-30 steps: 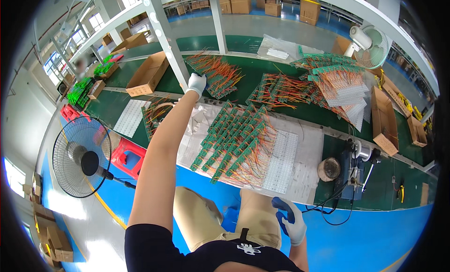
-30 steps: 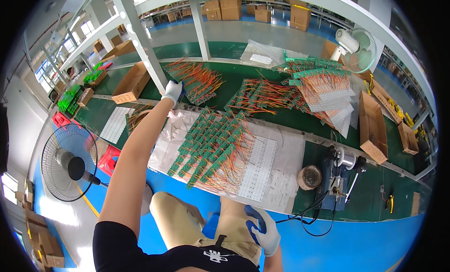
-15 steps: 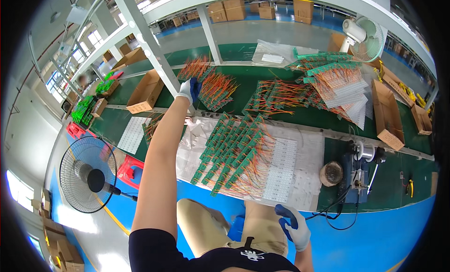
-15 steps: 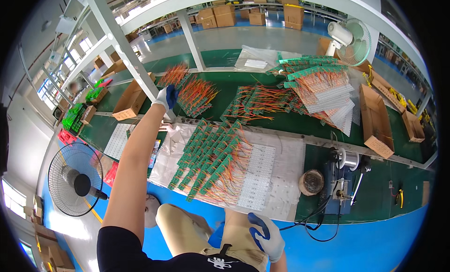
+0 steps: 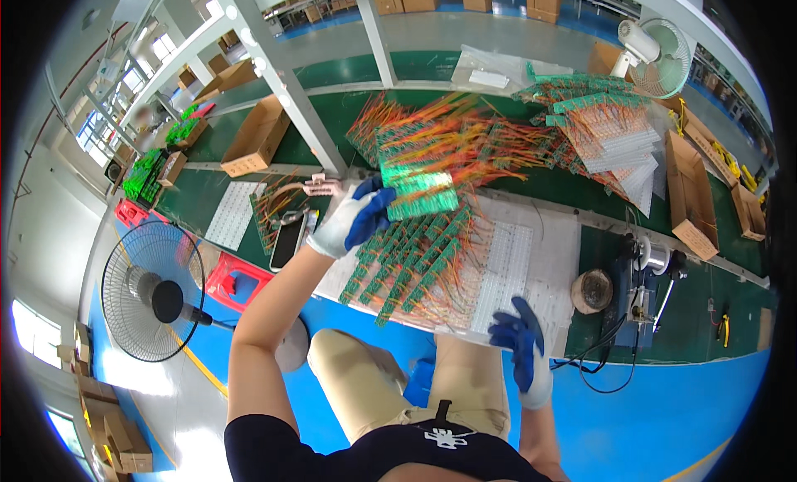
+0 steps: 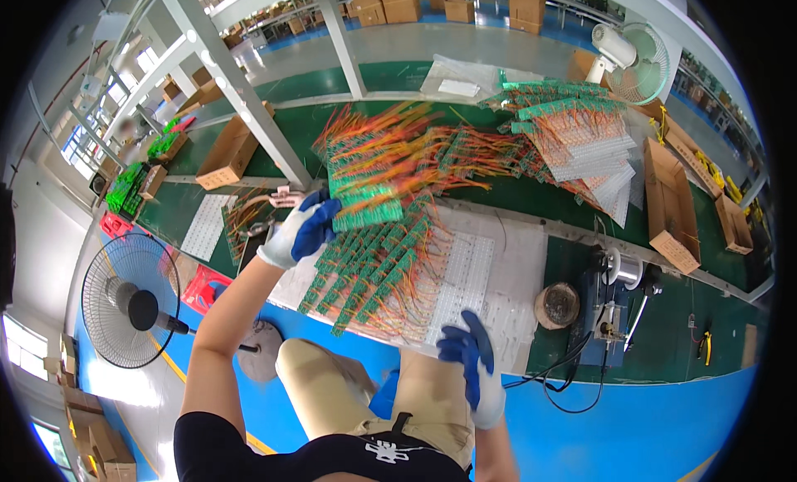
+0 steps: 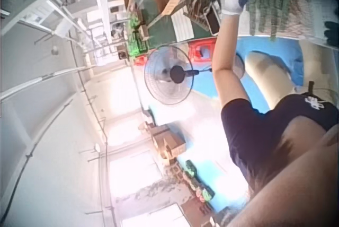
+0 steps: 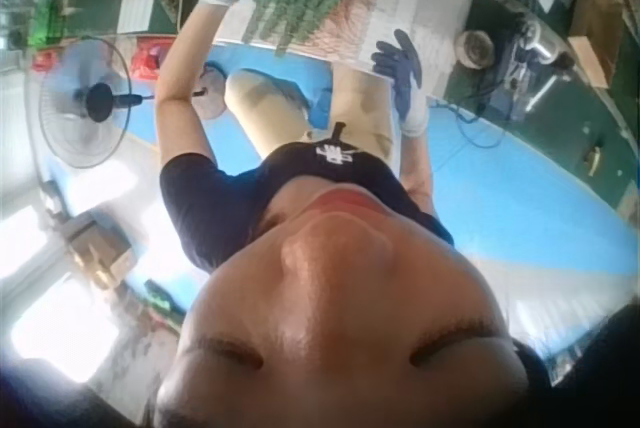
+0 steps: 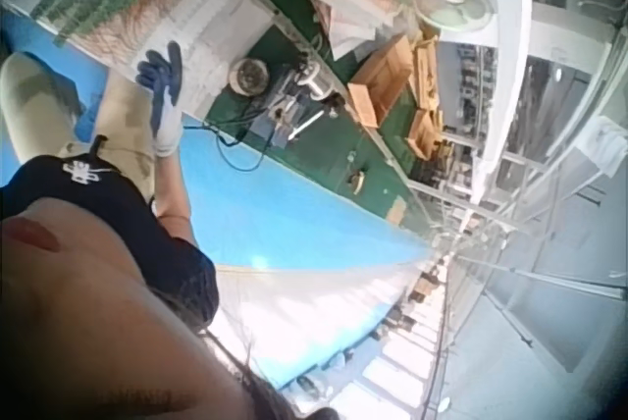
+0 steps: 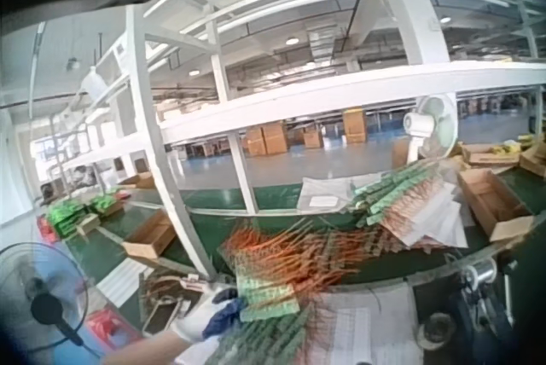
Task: The person organizes circuit boards with attached wiring by hand, grouping them on a work surface.
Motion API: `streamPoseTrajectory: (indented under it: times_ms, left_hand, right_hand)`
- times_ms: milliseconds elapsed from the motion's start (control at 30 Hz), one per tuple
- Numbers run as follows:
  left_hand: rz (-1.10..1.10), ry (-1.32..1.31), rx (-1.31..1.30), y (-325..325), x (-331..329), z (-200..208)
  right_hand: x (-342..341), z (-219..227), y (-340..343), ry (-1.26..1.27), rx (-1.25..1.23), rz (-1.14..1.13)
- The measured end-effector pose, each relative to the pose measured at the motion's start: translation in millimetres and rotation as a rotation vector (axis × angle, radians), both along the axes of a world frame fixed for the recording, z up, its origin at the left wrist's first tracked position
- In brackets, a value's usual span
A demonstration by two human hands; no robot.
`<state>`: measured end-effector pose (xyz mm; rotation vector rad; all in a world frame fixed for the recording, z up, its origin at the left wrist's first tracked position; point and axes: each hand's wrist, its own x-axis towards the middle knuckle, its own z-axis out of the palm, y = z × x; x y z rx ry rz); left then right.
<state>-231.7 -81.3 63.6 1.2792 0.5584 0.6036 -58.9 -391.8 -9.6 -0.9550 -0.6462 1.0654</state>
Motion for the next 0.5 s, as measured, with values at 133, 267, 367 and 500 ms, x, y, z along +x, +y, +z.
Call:
streamPoseTrajectory:
  times_ms: [133,267,367,500]
  left_hand:
    - [-0.113,0.159,-0.069,-52.1,-27.6,-6.9]
    - [-0.134,0.307,0.044,-88.2,-43.4,-4.9]
    - [-0.092,0.267,0.114,-100.2,-63.7,-15.3]
    - [-0.004,0.206,0.278,-118.8,-84.7,-18.8]
  right_hand:
    - [-9.0,-3.6,60.9,0.027,0.096,0.171]
    - [-17.8,-2.6,91.3,0.115,-0.065,0.412]
    - [-29.0,-3.9,98.0,-0.129,-0.060,0.479]
    - [-59.4,37.5,98.0,-0.166,-0.062,0.426]
